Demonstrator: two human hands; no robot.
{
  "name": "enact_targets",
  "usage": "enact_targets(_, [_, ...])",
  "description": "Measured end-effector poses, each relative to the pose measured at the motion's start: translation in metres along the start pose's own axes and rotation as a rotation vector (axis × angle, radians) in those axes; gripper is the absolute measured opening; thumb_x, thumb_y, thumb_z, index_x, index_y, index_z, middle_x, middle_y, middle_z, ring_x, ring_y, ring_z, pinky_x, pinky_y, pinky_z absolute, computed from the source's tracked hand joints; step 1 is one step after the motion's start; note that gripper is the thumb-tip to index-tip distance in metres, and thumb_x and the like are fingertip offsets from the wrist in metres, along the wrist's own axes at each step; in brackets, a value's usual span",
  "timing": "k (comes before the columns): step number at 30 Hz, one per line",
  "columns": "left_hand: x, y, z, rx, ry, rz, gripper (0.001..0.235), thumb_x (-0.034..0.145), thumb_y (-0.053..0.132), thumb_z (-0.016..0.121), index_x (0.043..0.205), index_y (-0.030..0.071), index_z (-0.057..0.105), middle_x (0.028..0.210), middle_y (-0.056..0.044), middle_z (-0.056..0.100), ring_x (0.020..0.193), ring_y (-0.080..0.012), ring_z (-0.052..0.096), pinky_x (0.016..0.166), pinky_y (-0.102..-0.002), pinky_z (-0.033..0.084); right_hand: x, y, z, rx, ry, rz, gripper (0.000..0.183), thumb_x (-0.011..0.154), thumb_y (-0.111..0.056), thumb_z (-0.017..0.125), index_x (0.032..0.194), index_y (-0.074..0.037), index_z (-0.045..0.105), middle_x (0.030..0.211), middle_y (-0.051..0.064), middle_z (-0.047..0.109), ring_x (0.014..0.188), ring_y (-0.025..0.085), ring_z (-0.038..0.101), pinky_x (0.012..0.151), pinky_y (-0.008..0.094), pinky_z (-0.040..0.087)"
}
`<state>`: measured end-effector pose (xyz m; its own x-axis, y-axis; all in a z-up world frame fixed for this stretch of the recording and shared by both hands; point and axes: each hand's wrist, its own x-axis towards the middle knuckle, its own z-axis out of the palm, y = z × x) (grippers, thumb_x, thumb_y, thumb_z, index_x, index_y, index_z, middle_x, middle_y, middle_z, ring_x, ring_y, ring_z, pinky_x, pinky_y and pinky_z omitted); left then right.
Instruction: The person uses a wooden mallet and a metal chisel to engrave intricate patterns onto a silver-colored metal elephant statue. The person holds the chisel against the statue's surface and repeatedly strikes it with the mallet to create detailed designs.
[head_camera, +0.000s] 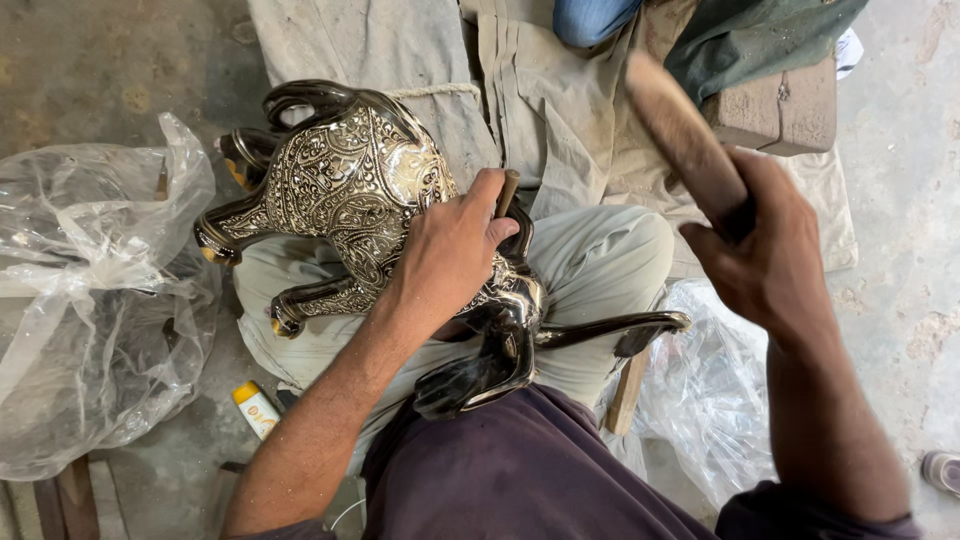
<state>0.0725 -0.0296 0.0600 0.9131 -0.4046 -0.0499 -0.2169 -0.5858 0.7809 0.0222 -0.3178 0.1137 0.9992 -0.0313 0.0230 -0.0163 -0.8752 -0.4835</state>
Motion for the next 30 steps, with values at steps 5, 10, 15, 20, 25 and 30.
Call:
enact_targets(5, [0.002,0.005,0.003,-0.064,-0.076,-0.050,0.030,0.098,0.017,0.066,0.121,0.004,0.053,0.082,-0.015,0.072,0.074,-0.0259,0.078,0.053,-0.040,0.059,0.021,-0.002,0.011,-0.305,-0.228,-0.235,0.047,0.090,0.010,0.060,0.135,-0.005,0.057,0.117,0.019,0.072,0.086,0.031,0.072,0.072,0.045,0.059])
enact_targets(10, [0.003,0.006,0.001,0.006,-0.058,-0.003,0.032,0.092,0.018,0.072,0.118,0.006,0.059,0.086,-0.014,0.075,0.080,-0.0282,0.077,0.063,-0.042,0.059,0.019,0.000,0.021,-0.228,-0.288,-0.050,0.060,0.081,0.006,0.062,0.140,-0.006,0.054,0.111,0.020,0.072,0.076,0.030,0.071,0.064,0.044,0.058])
enact_targets(15, [0.006,0.009,0.002,-0.029,-0.132,-0.008,0.032,0.094,0.016,0.067,0.124,0.008,0.058,0.086,-0.010,0.075,0.080,-0.0254,0.078,0.064,-0.042,0.060,0.014,0.001,0.020,-0.108,-0.236,0.052,0.052,0.080,0.000,0.068,0.131,-0.004,0.055,0.099,0.022,0.073,0.079,0.032,0.071,0.068,0.046,0.058])
enact_targets(20, [0.002,0.011,-0.002,0.016,-0.085,0.015,0.029,0.094,0.015,0.070,0.119,0.007,0.059,0.087,-0.013,0.075,0.082,-0.0309,0.076,0.066,-0.047,0.056,0.012,0.000,0.013,-0.037,-0.148,0.102,0.052,0.081,-0.001,0.069,0.131,-0.002,0.055,0.101,0.022,0.071,0.077,0.031,0.071,0.062,0.044,0.059])
enact_targets(25, [-0.002,0.009,-0.002,0.007,-0.043,0.031,0.032,0.091,0.018,0.073,0.116,0.005,0.058,0.082,-0.014,0.074,0.081,-0.0301,0.076,0.067,-0.046,0.055,0.014,-0.001,0.012,-0.111,-0.155,0.005,0.051,0.085,0.003,0.062,0.135,-0.003,0.057,0.101,0.021,0.072,0.075,0.031,0.071,0.063,0.043,0.059])
enact_targets(30, [-0.002,0.005,0.004,-0.052,-0.077,-0.022,0.022,0.100,0.016,0.065,0.117,0.007,0.058,0.086,-0.011,0.075,0.090,-0.0222,0.078,0.065,-0.040,0.059,0.015,0.004,0.014,-0.257,-0.191,-0.110,0.047,0.088,0.008,0.059,0.133,-0.003,0.061,0.117,0.020,0.072,0.070,0.026,0.069,0.051,0.038,0.053])
